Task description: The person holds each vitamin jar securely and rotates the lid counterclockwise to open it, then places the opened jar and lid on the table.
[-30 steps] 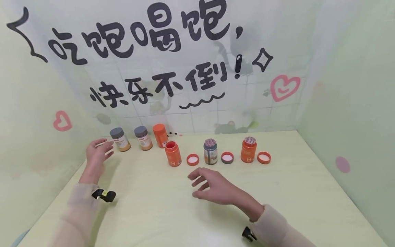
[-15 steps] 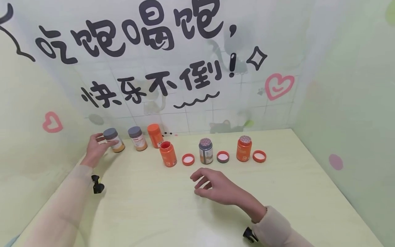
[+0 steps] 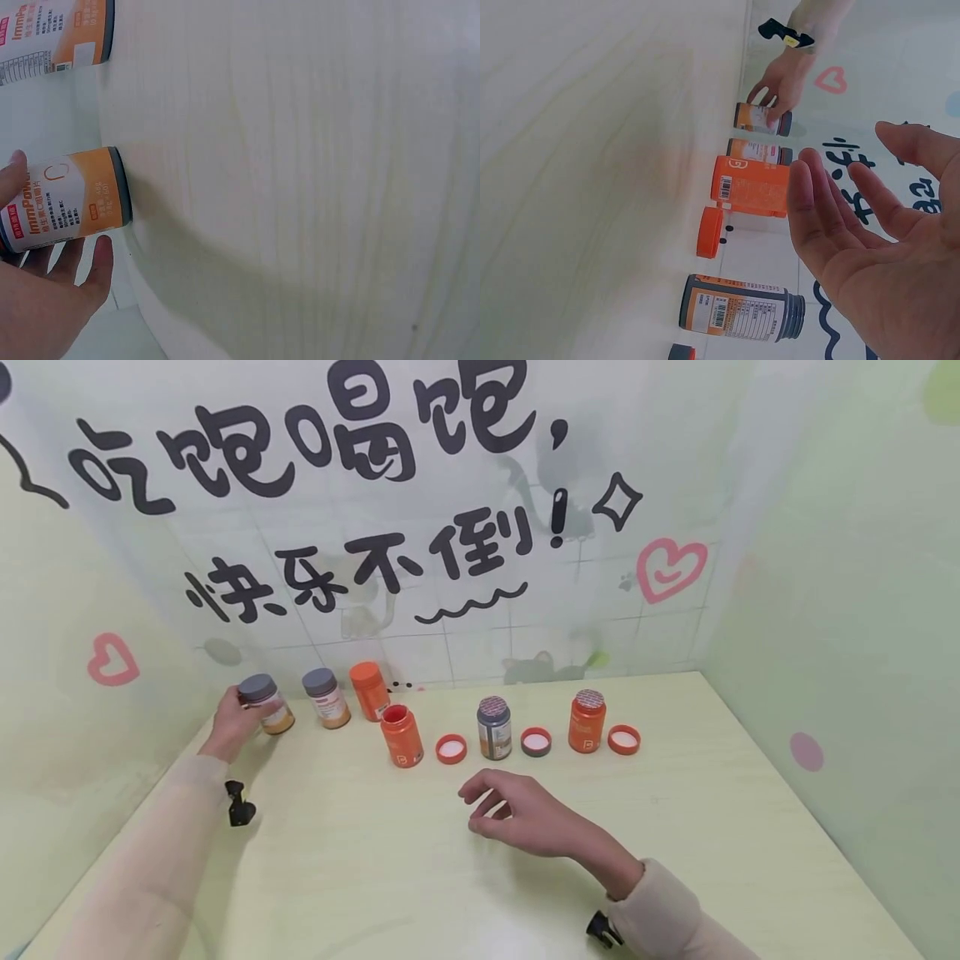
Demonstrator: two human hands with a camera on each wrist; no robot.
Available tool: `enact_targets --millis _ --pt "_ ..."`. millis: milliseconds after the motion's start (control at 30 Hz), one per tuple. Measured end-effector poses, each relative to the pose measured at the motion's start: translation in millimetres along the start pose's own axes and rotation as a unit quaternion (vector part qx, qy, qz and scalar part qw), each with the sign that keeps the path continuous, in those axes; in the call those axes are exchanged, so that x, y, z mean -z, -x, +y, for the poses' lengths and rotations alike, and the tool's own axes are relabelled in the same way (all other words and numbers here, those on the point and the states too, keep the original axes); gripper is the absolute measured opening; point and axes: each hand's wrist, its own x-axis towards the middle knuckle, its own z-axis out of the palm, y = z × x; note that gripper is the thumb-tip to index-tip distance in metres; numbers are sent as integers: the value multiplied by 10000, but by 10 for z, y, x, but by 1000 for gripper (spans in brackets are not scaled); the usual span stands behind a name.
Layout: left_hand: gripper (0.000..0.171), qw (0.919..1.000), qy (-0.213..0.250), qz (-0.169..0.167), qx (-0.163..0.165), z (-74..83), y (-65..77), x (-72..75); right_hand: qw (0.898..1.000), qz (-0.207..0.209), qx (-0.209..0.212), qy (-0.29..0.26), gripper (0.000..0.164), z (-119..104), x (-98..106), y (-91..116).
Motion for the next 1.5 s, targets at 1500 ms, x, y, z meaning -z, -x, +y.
enact_targets --millis 1500 --pt "53 9438 1871 -1972 -1881 1382 1871 -1089 9997 188 -126 28 29 -25 46 3"
